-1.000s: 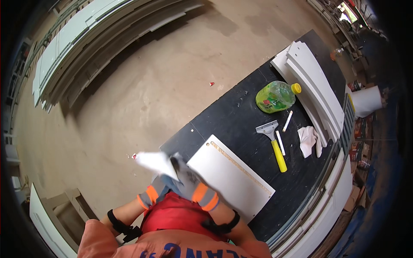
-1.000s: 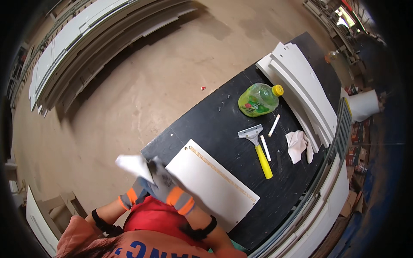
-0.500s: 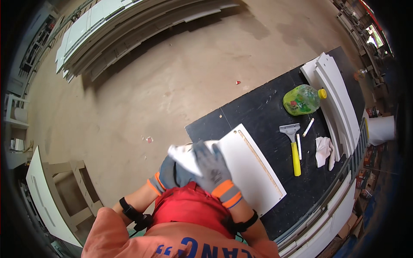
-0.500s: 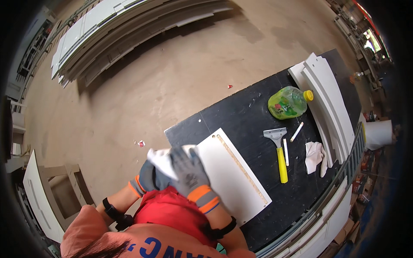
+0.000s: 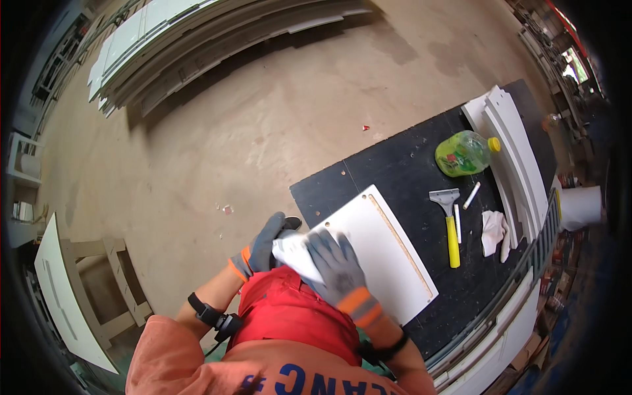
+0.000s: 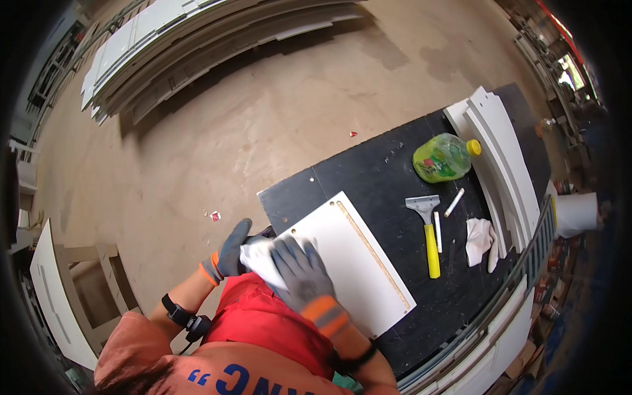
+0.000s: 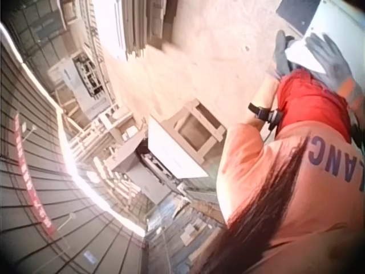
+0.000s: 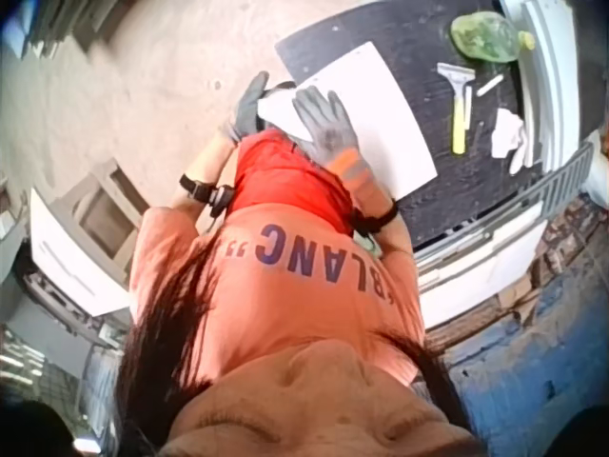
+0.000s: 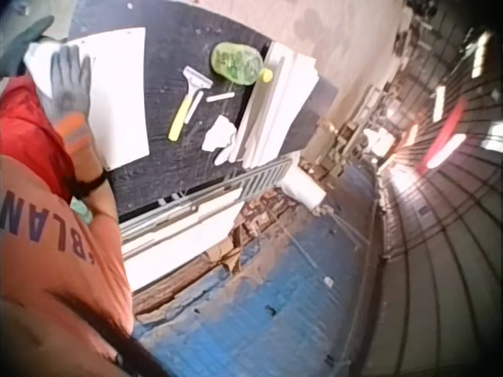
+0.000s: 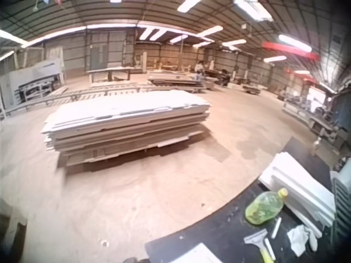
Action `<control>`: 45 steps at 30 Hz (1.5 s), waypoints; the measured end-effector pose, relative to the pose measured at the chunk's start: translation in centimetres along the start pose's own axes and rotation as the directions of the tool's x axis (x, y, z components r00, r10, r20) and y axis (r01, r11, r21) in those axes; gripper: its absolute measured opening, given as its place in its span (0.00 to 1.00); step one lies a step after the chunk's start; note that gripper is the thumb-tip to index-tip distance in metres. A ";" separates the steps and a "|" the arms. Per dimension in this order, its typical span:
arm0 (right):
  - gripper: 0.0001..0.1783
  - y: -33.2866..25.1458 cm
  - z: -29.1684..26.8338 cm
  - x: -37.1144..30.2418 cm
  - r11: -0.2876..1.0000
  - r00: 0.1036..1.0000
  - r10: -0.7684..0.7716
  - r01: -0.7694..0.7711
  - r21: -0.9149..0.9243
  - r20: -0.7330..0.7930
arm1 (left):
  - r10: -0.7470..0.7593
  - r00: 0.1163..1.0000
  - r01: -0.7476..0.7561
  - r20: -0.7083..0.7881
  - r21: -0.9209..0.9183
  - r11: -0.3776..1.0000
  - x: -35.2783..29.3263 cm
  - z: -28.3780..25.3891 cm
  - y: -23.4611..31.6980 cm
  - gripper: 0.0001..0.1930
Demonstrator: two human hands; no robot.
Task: The recorder cleans and scrapes residue off white furniture panels on a work table.
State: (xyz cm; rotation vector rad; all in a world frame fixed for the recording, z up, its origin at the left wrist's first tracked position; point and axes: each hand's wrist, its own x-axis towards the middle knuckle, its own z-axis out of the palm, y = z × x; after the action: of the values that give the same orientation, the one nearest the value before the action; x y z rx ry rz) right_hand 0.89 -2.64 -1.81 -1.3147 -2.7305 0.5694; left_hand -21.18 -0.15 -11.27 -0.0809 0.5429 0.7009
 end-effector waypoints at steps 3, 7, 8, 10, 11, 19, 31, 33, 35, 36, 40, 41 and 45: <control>0.34 -0.3 1.0 3.7 0.999 0.993 0.012 -0.008 0.033 -0.113 | -0.002 1.000 0.003 0.007 -0.103 0.995 0.6 1.1 0.4 0.40; 0.37 0.3 1.1 -1.1 0.996 0.997 0.066 -0.068 -0.057 -0.036 | -0.067 0.995 0.073 -0.079 0.083 0.994 -0.4 1.2 2.3 0.48; 0.37 0.9 1.0 -3.6 0.988 0.988 0.142 -0.146 -0.053 -0.067 | -0.114 0.978 0.107 0.173 0.047 0.993 -0.3 2.9 2.4 0.47; 0.36 1.6 -1.6 -6.8 0.813 0.812 0.576 -0.581 0.037 0.090 | -0.125 0.978 0.109 0.166 0.102 0.989 -0.8 2.1 2.7 0.45; 0.35 2.6 -1.3 -9.3 0.695 0.690 0.719 -0.711 0.111 -0.086 | -0.143 0.974 0.124 0.174 0.115 0.986 -0.6 2.0 3.0 0.45; 0.42 -0.3 1.5 -3.8 0.939 0.955 0.280 -0.293 -0.180 -0.097 | -0.135 0.990 0.127 -0.042 0.691 0.712 0.3 4.0 3.1 0.25; 0.32 -2.7 -2.9 -7.5 0.961 0.911 0.249 -0.189 0.204 -0.328 | -0.726 0.605 -0.649 0.326 0.730 -0.214 3.7 12.6 1.7 0.19; 0.33 -3.2 -1.1 -8.6 0.958 0.878 0.268 -0.198 0.209 -0.396 | -0.560 0.805 -0.003 0.197 0.945 0.327 2.1 12.3 1.3 0.21; 0.33 -4.1 -2.8 -9.3 0.957 0.941 0.292 -0.287 0.050 -0.170 | -0.482 0.876 0.361 -0.011 0.677 0.641 0.9 11.2 1.6 0.24; 0.32 -4.3 -2.8 -9.7 0.959 0.940 0.285 -0.280 0.052 -0.186 | -0.635 0.768 0.563 0.085 0.385 0.732 2.3 8.3 2.0 0.23; 0.38 -4.8 -5.5 -12.2 0.944 0.830 0.323 -0.245 0.222 -0.455 | -0.619 0.784 0.503 -0.047 0.632 0.589 3.1 10.0 0.9 0.24; 0.37 -4.5 -5.8 -13.6 0.916 0.817 0.398 -0.329 0.229 -0.417 | -0.562 0.824 0.487 -0.075 0.601 0.634 2.0 12.0 0.6 0.24; 0.33 -2.6 -6.4 -20.0 0.623 0.481 0.775 -0.690 0.369 -0.411 | -0.334 0.943 0.245 -0.014 0.707 0.663 -1.9 15.8 2.7 0.25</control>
State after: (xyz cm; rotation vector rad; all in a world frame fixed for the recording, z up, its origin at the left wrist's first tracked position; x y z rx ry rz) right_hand 13.00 -17.46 7.11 -2.1863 -1.5293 0.3314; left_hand -17.02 4.74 3.51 0.5864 0.6370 0.1401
